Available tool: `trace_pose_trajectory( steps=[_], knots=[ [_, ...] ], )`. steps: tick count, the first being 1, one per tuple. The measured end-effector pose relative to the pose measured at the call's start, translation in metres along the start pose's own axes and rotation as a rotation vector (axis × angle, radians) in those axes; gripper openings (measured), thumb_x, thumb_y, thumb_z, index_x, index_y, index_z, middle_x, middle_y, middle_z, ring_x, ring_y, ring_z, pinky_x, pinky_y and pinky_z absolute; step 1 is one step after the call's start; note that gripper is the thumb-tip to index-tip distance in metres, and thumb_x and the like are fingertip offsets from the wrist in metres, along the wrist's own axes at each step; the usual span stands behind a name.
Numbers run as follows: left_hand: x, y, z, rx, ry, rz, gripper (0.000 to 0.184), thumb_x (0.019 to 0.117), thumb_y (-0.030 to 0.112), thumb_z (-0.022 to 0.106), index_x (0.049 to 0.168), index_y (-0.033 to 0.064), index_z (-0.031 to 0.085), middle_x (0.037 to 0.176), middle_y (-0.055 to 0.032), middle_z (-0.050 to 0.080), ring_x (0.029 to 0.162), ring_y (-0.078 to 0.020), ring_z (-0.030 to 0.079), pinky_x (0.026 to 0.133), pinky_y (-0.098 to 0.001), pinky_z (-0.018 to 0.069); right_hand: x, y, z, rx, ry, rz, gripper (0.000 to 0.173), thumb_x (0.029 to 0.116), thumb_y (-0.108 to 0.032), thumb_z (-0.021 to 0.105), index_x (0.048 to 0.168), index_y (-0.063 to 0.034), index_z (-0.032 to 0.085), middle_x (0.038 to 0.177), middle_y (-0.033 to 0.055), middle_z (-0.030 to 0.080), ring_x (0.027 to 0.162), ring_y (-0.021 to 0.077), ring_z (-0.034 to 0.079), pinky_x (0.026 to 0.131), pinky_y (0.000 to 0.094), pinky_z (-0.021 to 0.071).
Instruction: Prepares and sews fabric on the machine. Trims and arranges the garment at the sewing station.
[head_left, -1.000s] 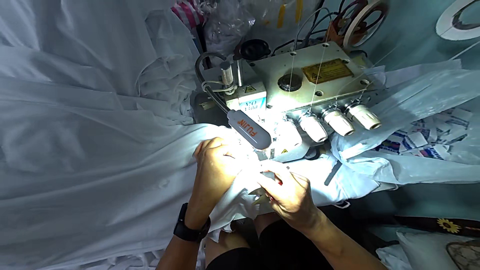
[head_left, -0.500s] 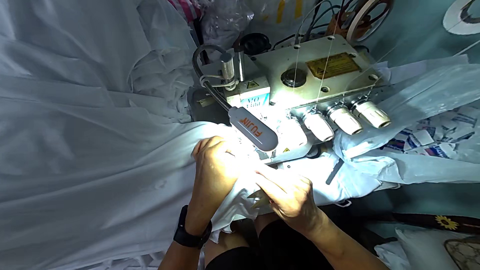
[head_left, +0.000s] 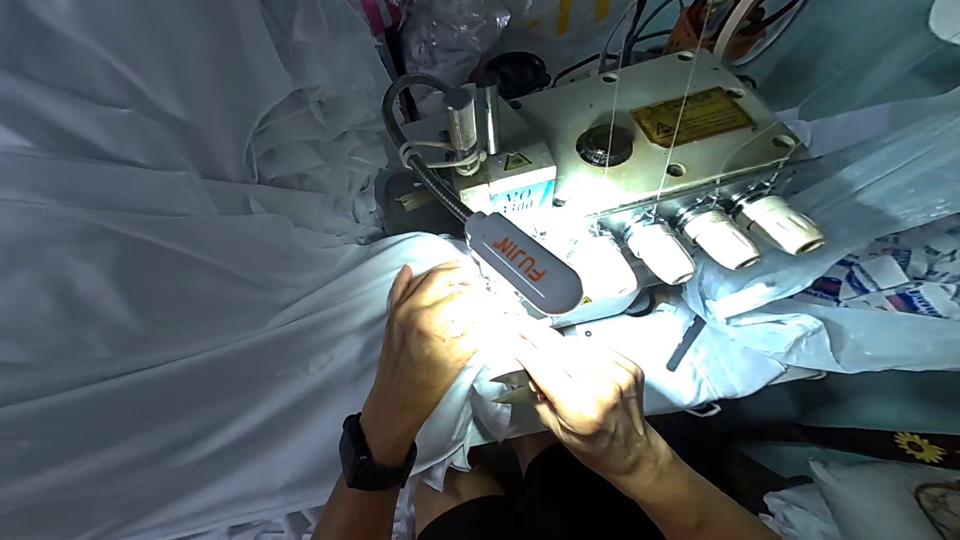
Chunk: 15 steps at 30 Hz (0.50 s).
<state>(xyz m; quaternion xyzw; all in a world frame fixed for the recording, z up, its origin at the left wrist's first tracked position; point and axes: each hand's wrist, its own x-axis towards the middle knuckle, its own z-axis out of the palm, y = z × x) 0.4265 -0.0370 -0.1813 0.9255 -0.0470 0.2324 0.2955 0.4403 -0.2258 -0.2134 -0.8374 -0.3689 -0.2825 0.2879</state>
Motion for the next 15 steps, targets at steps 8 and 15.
trace_pose_trajectory(
  steps=[8,15],
  knots=[
    [0.0036,-0.0006,0.0007,0.002,0.004,0.011,0.016,0.0794,0.014,0.075,0.094,0.0087,0.079,0.111,-0.0052,0.074,0.115,-0.0152,0.066,0.109,-0.0447,0.0433,0.0034,0.0012,0.0014,0.056,0.009,0.071,0.023,0.0908,-0.019,0.058,0.09,-0.0118,0.079,0.098,0.0185,0.073,0.064,0.0232,0.064,0.051,0.0322,0.043],
    [0.0064,-0.0026,-0.0003,0.005,-0.016,-0.005,0.018,0.0784,0.014,0.077,0.095,0.0063,0.078,0.113,-0.0061,0.073,0.113,-0.0163,0.066,0.108,-0.0464,0.0429,0.0042,-0.0043,0.0002,0.079,-0.02,0.121,0.025,0.0877,-0.018,0.058,0.094,-0.0086,0.08,0.096,0.0196,0.072,0.062,0.0237,0.064,0.05,0.0329,0.0453]
  ],
)
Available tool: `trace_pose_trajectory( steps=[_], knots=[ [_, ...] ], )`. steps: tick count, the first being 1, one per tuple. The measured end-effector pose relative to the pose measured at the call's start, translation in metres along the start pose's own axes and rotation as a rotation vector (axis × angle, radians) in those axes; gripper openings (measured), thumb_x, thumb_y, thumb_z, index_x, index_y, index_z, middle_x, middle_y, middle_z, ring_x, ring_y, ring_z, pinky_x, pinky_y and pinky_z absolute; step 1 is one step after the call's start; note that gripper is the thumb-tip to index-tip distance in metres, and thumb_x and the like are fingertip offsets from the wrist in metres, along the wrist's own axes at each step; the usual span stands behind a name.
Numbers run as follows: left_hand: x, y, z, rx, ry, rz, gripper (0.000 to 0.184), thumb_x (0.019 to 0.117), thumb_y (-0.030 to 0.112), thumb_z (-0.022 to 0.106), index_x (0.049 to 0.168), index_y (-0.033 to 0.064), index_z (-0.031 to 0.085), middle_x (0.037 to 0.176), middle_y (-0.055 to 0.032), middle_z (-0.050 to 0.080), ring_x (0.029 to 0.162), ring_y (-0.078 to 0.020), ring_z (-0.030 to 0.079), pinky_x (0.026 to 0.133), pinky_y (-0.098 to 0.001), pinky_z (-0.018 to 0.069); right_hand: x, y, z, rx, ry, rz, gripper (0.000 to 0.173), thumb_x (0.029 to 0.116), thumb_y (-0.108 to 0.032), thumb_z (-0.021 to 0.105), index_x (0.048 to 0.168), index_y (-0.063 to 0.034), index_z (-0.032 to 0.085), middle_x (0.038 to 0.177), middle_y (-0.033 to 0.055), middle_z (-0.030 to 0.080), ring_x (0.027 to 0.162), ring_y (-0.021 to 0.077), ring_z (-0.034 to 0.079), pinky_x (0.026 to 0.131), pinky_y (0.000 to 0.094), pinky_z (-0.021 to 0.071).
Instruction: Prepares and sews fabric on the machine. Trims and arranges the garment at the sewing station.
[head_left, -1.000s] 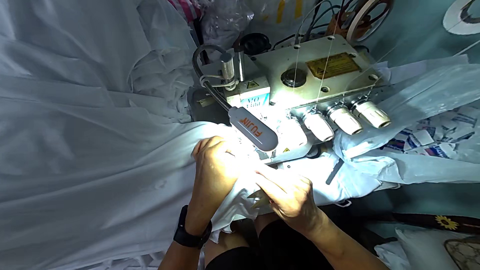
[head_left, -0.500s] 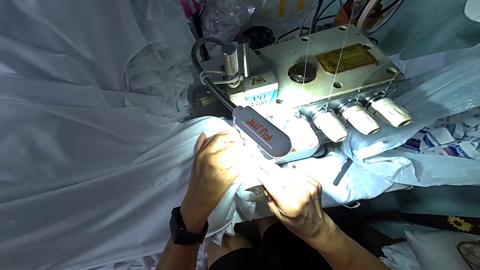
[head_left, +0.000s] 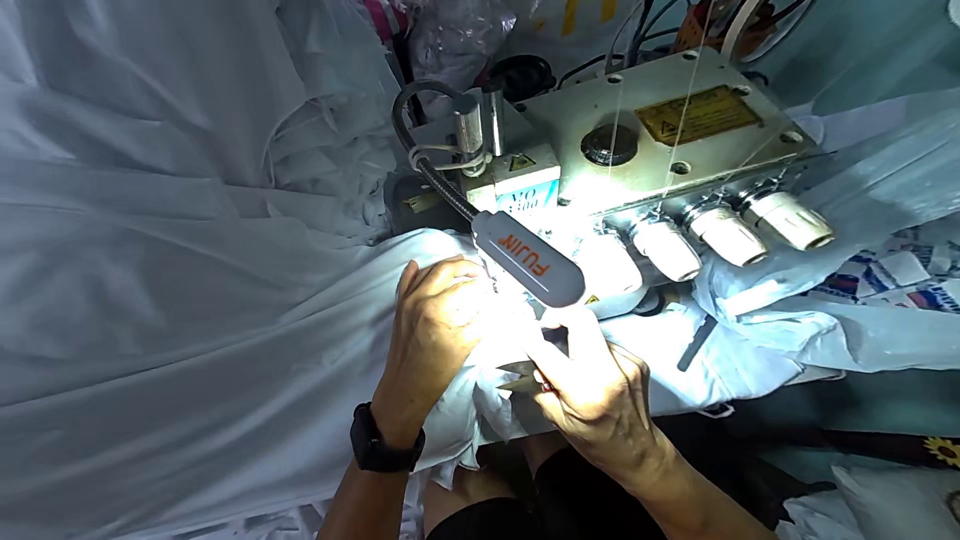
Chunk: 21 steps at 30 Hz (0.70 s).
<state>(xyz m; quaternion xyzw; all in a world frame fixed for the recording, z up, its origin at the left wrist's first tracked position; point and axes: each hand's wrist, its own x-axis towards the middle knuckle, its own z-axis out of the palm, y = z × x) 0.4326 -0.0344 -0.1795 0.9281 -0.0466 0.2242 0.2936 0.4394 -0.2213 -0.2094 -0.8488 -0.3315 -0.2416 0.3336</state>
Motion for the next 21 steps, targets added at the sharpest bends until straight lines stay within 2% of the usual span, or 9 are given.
trace_pose_trajectory(
  steps=[4,8,10,12,13,15,17,19,21],
  knots=[
    [0.015,-0.007,-0.006,0.083,-0.063,0.025,0.017,0.0865,0.011,0.073,0.102,0.0053,0.078,0.116,-0.011,0.072,0.11,-0.0253,0.067,0.102,-0.0517,0.0448,0.001,-0.008,0.003,0.027,-0.024,0.067,0.031,0.0856,-0.022,0.059,0.103,-0.0099,0.082,0.098,0.0206,0.07,0.063,0.0233,0.063,0.051,0.032,0.0457],
    [0.032,-0.003,-0.011,0.098,-0.026,-0.007,0.014,0.089,0.006,0.07,0.099,-0.0036,0.072,0.111,-0.0205,0.069,0.107,-0.0339,0.064,0.096,-0.049,0.0472,-0.003,-0.018,0.007,0.069,0.012,0.099,0.031,0.0854,-0.023,0.066,0.109,-0.0118,0.081,0.103,0.0209,0.07,0.067,0.022,0.065,0.054,0.0301,0.0486],
    [0.049,-0.006,-0.008,0.116,0.027,-0.028,0.017,0.09,0.008,0.07,0.101,-0.0053,0.072,0.109,-0.0223,0.07,0.104,-0.0337,0.067,0.095,-0.0463,0.05,-0.006,-0.022,0.008,0.107,0.077,0.1,0.023,0.0864,-0.02,0.068,0.1,-0.0076,0.081,0.097,0.018,0.07,0.063,0.0173,0.061,0.053,0.0261,0.0463],
    [0.063,-0.016,0.0,0.126,0.075,-0.078,0.022,0.0916,0.013,0.069,0.103,-0.005,0.075,0.108,-0.022,0.071,0.105,-0.0322,0.068,0.095,-0.0447,0.0503,-0.01,-0.024,0.005,0.159,0.105,0.101,0.018,0.0887,-0.02,0.069,0.082,-0.0043,0.075,0.089,0.0153,0.069,0.062,0.0141,0.058,0.053,0.0225,0.0449],
    [0.064,-0.018,0.002,0.131,0.086,-0.117,0.023,0.0926,0.014,0.069,0.105,-0.0042,0.075,0.11,-0.0217,0.071,0.107,-0.0322,0.067,0.097,-0.0449,0.0494,-0.012,-0.024,0.002,0.179,0.097,0.095,0.024,0.0902,-0.02,0.068,0.072,-0.0044,0.068,0.085,0.0138,0.068,0.062,0.0132,0.058,0.052,0.0215,0.0451],
    [0.053,-0.013,0.001,0.145,0.096,-0.186,0.024,0.0942,0.014,0.067,0.11,-0.0026,0.073,0.117,-0.0218,0.069,0.112,-0.0354,0.064,0.099,-0.0495,0.0489,-0.017,-0.021,-0.006,0.23,0.08,0.083,0.034,0.0924,-0.021,0.067,0.064,-0.0048,0.058,0.076,0.0111,0.063,0.061,0.0124,0.057,0.051,0.0211,0.0428],
    [0.026,0.003,-0.004,0.187,0.07,-0.251,0.027,0.0972,0.014,0.065,0.119,-0.0021,0.066,0.128,-0.024,0.061,0.119,-0.0419,0.058,0.098,-0.0565,0.0483,-0.024,-0.016,-0.013,0.223,0.07,0.09,0.037,0.0912,-0.026,0.068,0.062,-0.0063,0.055,0.065,0.0075,0.06,0.056,0.0115,0.055,0.048,0.0228,0.0397],
    [0.001,0.017,-0.003,0.225,0.099,-0.328,0.031,0.0966,0.018,0.066,0.118,-0.0042,0.065,0.124,-0.0264,0.06,0.115,-0.0444,0.058,0.093,-0.0582,0.0497,-0.028,-0.011,-0.019,0.196,0.015,0.152,0.041,0.0877,-0.039,0.07,0.064,-0.0067,0.061,0.057,0.0041,0.056,0.05,0.0107,0.051,0.046,0.0256,0.0362],
    [-0.022,0.027,-0.007,0.198,0.131,-0.391,0.034,0.0936,0.019,0.068,0.118,-0.0055,0.066,0.119,-0.0269,0.062,0.109,-0.0416,0.061,0.089,-0.0541,0.0519,-0.028,-0.009,-0.026,0.166,-0.082,0.228,0.048,0.0843,-0.054,0.068,0.074,-0.007,0.067,0.058,0.0025,0.056,0.049,0.0112,0.049,0.047,0.0287,0.0354]
  ],
)
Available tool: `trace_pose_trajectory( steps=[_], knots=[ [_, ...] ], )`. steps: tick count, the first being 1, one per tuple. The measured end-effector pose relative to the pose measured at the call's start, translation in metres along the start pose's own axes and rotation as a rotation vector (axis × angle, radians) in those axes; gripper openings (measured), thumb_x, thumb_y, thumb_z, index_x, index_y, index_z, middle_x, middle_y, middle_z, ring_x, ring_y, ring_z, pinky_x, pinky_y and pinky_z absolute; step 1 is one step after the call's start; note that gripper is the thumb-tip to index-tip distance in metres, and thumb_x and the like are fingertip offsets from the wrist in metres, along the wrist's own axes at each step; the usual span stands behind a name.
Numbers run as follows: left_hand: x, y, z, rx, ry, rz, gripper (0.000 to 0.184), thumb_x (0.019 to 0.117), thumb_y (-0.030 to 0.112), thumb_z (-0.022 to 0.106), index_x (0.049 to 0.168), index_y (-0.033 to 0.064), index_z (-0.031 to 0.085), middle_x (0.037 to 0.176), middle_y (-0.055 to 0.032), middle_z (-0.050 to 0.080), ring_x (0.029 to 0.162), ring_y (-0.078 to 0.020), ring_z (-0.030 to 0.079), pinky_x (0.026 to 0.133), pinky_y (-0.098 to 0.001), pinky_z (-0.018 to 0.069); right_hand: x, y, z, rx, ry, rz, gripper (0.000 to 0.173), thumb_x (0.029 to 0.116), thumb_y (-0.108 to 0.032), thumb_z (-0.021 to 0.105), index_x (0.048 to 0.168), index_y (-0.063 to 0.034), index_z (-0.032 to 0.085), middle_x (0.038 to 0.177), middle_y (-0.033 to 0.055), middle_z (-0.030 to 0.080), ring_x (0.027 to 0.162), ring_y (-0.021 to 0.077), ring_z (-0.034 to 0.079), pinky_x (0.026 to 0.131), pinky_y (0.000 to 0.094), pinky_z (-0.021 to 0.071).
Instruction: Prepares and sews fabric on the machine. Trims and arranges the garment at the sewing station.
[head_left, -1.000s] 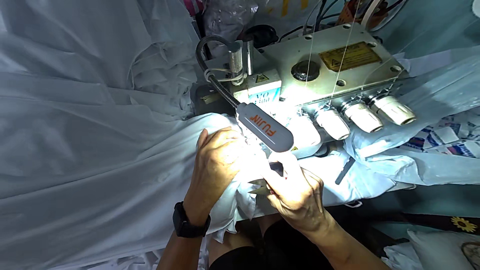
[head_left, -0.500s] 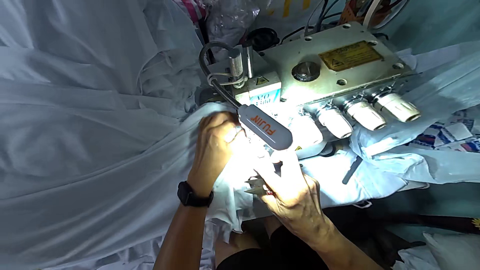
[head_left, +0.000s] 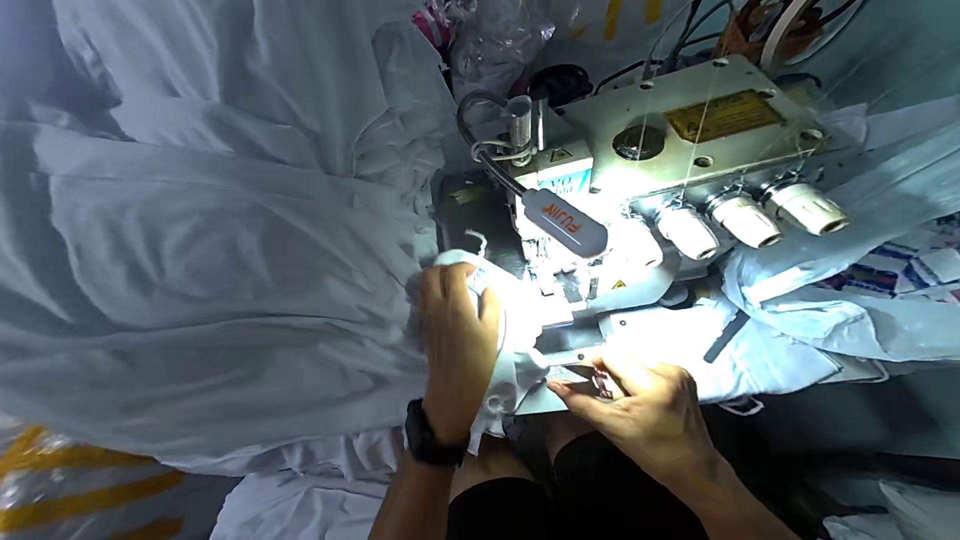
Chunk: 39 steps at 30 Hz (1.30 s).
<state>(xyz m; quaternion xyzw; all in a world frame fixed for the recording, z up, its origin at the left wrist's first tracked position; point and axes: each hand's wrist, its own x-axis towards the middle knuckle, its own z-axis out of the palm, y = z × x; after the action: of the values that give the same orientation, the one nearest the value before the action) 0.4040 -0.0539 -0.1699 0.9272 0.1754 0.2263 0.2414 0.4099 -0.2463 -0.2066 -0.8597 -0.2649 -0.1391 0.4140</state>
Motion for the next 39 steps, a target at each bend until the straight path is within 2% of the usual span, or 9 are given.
trace_pose_trajectory(
  steps=[3,7,9,12,15,21,25,30,39],
  knots=[
    [-0.003,-0.005,-0.018,-0.048,-0.006,0.014,0.041,0.0967,0.022,0.067,0.126,-0.006,0.061,0.119,-0.027,0.061,0.096,-0.034,0.065,0.077,-0.0451,0.0554,0.006,-0.001,-0.005,0.063,-0.119,0.061,0.057,0.0923,-0.062,0.058,0.092,-0.0057,0.069,0.064,0.0002,0.056,0.053,0.0086,0.048,0.05,0.026,0.0378],
    [0.038,-0.03,-0.03,-0.08,-0.128,0.189,0.051,0.0987,0.021,0.067,0.141,-0.0025,0.052,0.144,-0.0289,0.049,0.128,-0.0449,0.052,0.102,-0.0589,0.0445,0.012,-0.009,-0.003,0.287,-0.148,0.087,0.033,0.0999,-0.026,0.057,0.11,0.0018,0.07,0.087,0.0061,0.068,0.071,-0.0005,0.057,0.066,0.0115,0.0465],
    [0.051,-0.039,-0.032,-0.121,-0.236,0.256,0.03,0.0958,0.016,0.071,0.119,-0.0025,0.066,0.148,-0.0252,0.047,0.133,-0.0441,0.049,0.106,-0.0613,0.0412,0.016,-0.01,-0.001,0.244,-0.063,0.077,0.03,0.0983,-0.02,0.057,0.111,0.0034,0.072,0.091,0.0088,0.069,0.074,0.0003,0.059,0.07,0.0104,0.0478],
    [0.051,-0.04,-0.041,-0.209,-0.25,0.28,0.011,0.099,0.013,0.064,0.099,0.0021,0.064,0.098,-0.0098,0.069,0.084,-0.0153,0.066,0.074,-0.0325,0.0541,0.026,-0.006,0.003,0.087,0.073,0.016,0.023,0.0959,-0.016,0.061,0.101,0.0027,0.074,0.088,0.0117,0.069,0.074,0.0069,0.061,0.07,0.014,0.0488],
    [0.048,-0.039,-0.046,-0.352,-0.256,0.256,0.007,0.101,0.01,0.059,0.105,0.0053,0.055,0.068,0.0023,0.054,0.053,0.0005,0.047,0.05,-0.0139,0.0396,0.033,-0.008,0.01,-0.032,0.126,-0.048,0.019,0.0949,-0.01,0.061,0.093,0.0019,0.075,0.085,0.0151,0.069,0.071,0.0186,0.064,0.065,0.0249,0.0528],
    [0.044,-0.039,-0.052,-0.273,-0.269,0.514,0.022,0.0942,-0.008,0.053,0.097,-0.0042,0.075,0.104,-0.0131,0.073,0.099,-0.0136,0.07,0.092,-0.0262,0.0556,0.048,-0.029,0.028,-0.21,0.07,-0.071,0.021,0.0948,-0.007,0.059,0.099,0.0077,0.073,0.086,0.0233,0.069,0.073,0.0384,0.071,0.059,0.0472,0.0568],
    [0.038,-0.031,-0.061,-0.228,-0.297,0.519,0.027,0.0959,-0.006,0.053,0.114,-0.0044,0.073,0.117,-0.0148,0.072,0.108,-0.0153,0.07,0.096,-0.027,0.0546,0.058,-0.029,0.034,-0.022,0.086,-0.094,0.018,0.0946,-0.006,0.06,0.096,0.007,0.073,0.084,0.0204,0.068,0.075,0.0329,0.07,0.065,0.0439,0.0575],
    [0.034,-0.034,-0.068,-0.257,-0.307,0.546,0.033,0.0936,-0.006,0.053,0.123,-0.0067,0.068,0.128,-0.0178,0.068,0.116,-0.0176,0.067,0.1,-0.0288,0.0525,0.06,-0.029,0.013,0.49,-0.073,0.272,0.01,0.0945,-0.008,0.066,0.096,-0.001,0.074,0.078,-0.0004,0.065,0.066,-0.0028,0.055,0.063,0.0139,0.0467],
    [0.019,-0.024,-0.076,-0.167,-0.331,0.559,0.038,0.0922,-0.002,0.057,0.129,-0.003,0.065,0.133,-0.0149,0.065,0.109,-0.0177,0.068,0.091,-0.0359,0.0549,0.071,-0.046,0.012,0.728,-0.274,0.289,0.011,0.0961,-0.005,0.063,0.093,-0.0038,0.073,0.07,-0.0063,0.062,0.057,-0.0057,0.05,0.055,0.012,0.0432]
  ],
)
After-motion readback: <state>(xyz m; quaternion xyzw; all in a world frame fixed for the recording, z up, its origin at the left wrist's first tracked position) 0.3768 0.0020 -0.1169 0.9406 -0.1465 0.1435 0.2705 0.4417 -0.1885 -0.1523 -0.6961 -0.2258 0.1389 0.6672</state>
